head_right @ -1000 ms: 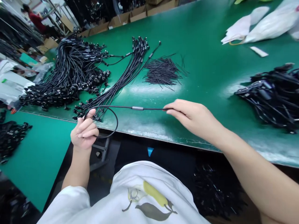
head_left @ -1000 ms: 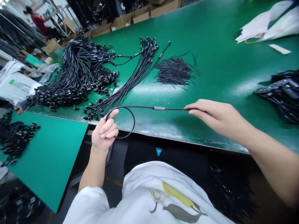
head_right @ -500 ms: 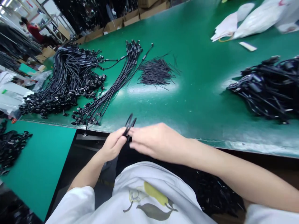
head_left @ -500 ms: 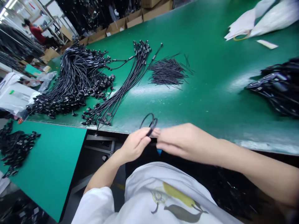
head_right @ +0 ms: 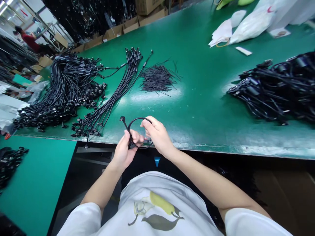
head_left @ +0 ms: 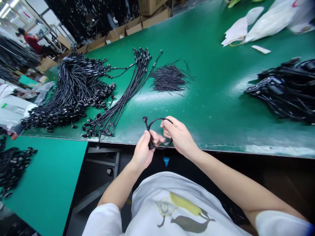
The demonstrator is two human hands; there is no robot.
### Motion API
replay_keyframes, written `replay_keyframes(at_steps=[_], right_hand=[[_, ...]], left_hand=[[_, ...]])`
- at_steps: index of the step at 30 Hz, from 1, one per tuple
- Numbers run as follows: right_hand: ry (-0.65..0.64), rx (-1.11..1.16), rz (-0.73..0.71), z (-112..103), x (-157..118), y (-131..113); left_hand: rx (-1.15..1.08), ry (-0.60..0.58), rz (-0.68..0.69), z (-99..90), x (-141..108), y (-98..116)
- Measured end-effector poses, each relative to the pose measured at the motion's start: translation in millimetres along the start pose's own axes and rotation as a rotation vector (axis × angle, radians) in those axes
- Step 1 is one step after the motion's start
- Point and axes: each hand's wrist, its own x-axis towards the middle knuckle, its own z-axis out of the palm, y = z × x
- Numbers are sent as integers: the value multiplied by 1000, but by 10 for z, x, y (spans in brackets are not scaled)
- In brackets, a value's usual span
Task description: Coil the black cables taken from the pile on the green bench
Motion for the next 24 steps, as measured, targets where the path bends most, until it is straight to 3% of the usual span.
replay_keyframes(at_steps=[2,5,11,17,19,21,24], right_hand=[[-76,137,67,17,-30,19],[-95,138,56,76,-79,62],[217,295,-13,249,8,113],[356,353,-16,299,142,95],[331,323,-42,295,126,112],[213,256,-29,264,91,107],[26,216,31,177,40,33]], left_hand=[[-118,81,21,-2,27,23],[-235,153,9,3,73,108],[-293,144,-16,55,110,31],[-204,111,-79,78,101,-86],[-233,109,-38,62,105,-71],[-228,139,42,32,112,-50],[-51,111,101,-28,115,-47]])
